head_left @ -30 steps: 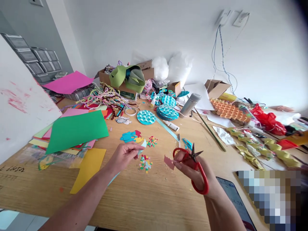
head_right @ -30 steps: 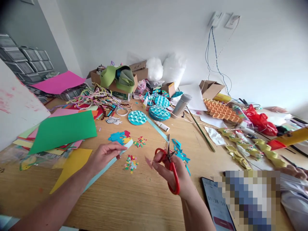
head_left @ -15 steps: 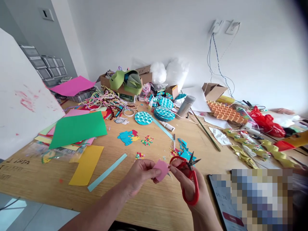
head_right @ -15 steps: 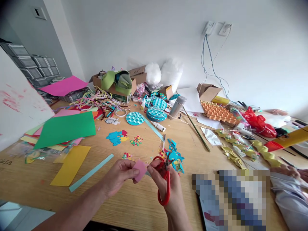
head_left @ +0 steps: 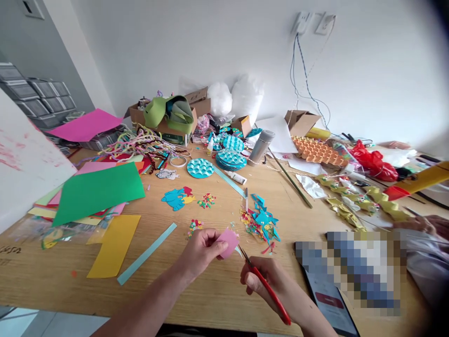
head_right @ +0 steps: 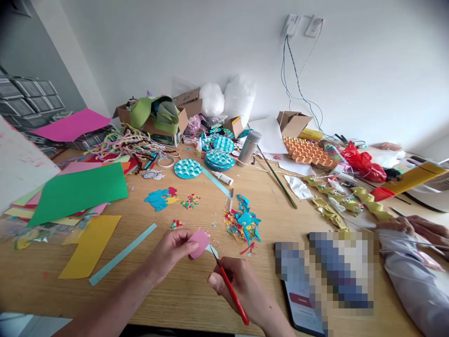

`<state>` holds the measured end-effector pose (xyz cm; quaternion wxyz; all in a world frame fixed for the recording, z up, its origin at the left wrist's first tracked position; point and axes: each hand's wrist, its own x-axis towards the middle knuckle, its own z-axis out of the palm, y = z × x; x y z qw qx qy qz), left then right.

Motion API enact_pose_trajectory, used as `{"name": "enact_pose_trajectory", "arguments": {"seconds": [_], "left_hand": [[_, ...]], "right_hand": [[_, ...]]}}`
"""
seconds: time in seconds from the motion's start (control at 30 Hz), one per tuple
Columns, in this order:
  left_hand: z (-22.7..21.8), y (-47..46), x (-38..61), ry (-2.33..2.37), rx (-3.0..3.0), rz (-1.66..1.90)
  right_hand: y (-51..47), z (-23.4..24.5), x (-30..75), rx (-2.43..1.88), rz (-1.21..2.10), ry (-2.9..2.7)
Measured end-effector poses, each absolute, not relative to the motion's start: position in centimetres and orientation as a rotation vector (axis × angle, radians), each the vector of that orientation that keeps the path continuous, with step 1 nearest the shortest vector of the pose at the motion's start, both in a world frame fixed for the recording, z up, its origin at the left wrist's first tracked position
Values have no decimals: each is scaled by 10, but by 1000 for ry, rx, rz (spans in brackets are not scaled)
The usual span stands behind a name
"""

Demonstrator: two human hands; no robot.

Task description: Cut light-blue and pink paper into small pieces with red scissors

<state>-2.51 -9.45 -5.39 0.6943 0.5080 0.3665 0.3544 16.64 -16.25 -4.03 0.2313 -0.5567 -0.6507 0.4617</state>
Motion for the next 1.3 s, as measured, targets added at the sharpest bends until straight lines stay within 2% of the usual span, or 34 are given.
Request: {"name": "enact_pose_trajectory", "arguments": {"seconds": [0.37, 0.7, 1.3], "left_hand": [[-63, -97, -24, 736, 1247, 698], [-66, -97, -17, 749, 1252, 672], [-65, -97, -2, 794, 1481, 541]], "right_hand": [[-155, -36, 163, -1553, 1513, -1605], [-159, -44, 168, -1801, 1594, -1403], [-167, -53, 184, -1864, 1604, -1387]]}}
